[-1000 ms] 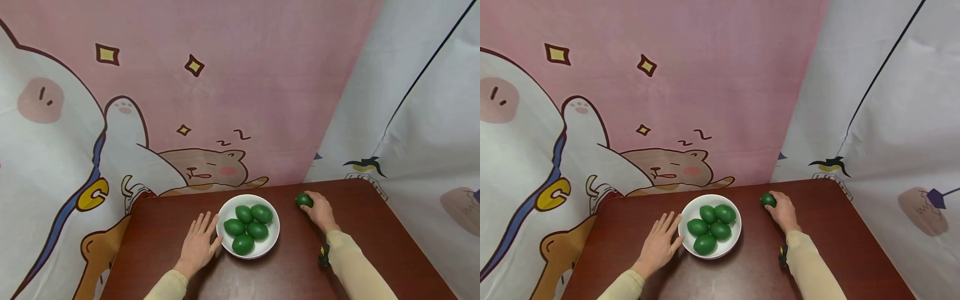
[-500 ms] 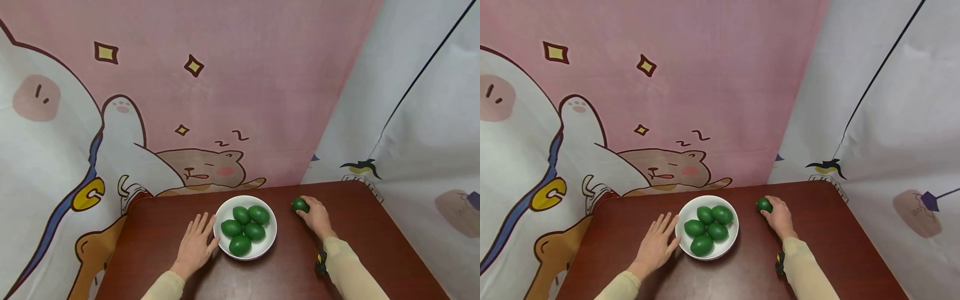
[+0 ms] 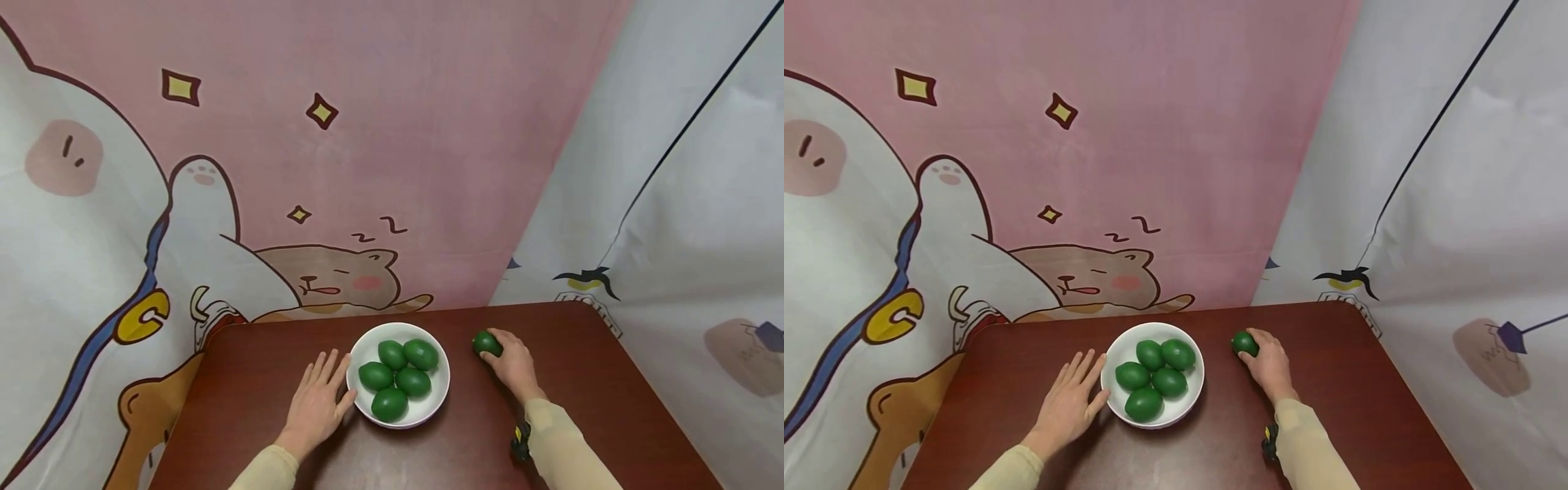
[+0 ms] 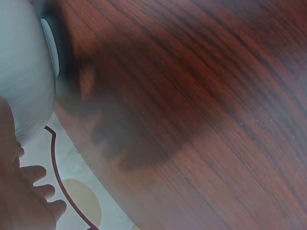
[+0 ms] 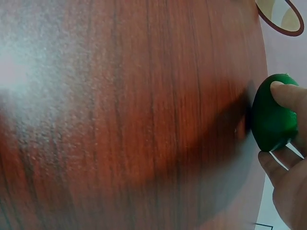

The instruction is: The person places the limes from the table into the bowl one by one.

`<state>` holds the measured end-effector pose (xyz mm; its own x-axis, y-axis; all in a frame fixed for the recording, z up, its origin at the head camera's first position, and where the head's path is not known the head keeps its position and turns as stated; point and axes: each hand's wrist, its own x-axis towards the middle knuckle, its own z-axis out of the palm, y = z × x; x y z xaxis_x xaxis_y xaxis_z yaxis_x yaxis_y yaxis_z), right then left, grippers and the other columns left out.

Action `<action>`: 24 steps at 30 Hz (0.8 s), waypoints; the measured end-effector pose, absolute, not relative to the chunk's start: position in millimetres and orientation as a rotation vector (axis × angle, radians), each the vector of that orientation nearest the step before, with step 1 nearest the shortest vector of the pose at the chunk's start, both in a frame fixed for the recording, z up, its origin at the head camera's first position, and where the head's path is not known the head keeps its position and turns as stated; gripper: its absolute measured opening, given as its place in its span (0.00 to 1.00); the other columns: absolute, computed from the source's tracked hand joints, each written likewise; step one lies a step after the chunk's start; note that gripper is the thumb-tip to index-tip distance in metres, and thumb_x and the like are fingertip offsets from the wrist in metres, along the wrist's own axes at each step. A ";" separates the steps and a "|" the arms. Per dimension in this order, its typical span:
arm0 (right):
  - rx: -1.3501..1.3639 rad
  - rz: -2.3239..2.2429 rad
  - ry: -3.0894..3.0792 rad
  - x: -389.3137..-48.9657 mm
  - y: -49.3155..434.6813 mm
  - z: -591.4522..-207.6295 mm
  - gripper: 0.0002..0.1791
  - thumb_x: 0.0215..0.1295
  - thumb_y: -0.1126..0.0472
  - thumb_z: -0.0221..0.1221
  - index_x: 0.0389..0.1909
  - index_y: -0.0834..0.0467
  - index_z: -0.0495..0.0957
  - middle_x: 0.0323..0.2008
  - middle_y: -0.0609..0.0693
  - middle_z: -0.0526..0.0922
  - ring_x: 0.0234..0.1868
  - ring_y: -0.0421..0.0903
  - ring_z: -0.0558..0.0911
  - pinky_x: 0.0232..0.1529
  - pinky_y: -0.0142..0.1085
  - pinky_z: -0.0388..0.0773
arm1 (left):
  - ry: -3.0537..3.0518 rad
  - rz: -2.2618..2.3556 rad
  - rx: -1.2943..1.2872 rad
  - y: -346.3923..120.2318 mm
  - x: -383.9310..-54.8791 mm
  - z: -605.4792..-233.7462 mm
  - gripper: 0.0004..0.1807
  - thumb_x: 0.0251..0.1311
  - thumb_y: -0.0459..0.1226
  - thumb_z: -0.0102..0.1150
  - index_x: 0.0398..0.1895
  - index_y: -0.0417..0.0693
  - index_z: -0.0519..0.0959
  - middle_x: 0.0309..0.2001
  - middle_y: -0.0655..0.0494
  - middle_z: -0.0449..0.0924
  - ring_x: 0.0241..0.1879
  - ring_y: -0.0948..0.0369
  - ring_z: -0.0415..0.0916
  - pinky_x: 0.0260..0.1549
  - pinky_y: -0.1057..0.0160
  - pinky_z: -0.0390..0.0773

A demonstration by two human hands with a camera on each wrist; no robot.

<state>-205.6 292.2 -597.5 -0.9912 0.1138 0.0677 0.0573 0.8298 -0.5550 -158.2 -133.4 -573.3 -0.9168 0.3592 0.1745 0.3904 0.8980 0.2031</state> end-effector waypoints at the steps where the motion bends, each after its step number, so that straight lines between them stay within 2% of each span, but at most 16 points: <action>1: -0.134 0.879 -2.906 -204.9 291.8 -598.5 0.34 0.65 0.58 0.70 0.70 0.62 0.73 0.68 0.67 0.72 0.65 0.71 0.73 0.61 0.67 0.71 | -2.931 -0.353 -0.582 -133.9 -157.9 -573.0 0.37 0.73 0.56 0.53 0.80 0.52 0.64 0.78 0.41 0.60 0.79 0.42 0.54 0.75 0.41 0.56; 6: -0.146 0.889 -2.895 -200.8 290.4 -602.5 0.34 0.64 0.58 0.71 0.70 0.61 0.73 0.68 0.67 0.73 0.65 0.70 0.73 0.62 0.66 0.71 | -2.919 -0.366 -0.595 -134.9 -156.5 -572.1 0.36 0.73 0.55 0.54 0.79 0.51 0.65 0.77 0.40 0.62 0.78 0.40 0.56 0.73 0.40 0.59; 24: -0.136 0.936 -2.862 -188.0 286.0 -600.1 0.34 0.63 0.57 0.72 0.69 0.61 0.75 0.67 0.67 0.75 0.62 0.70 0.76 0.58 0.65 0.75 | -2.930 -0.351 -0.593 -133.7 -158.0 -572.5 0.37 0.73 0.55 0.54 0.80 0.51 0.64 0.77 0.40 0.62 0.79 0.42 0.55 0.74 0.40 0.58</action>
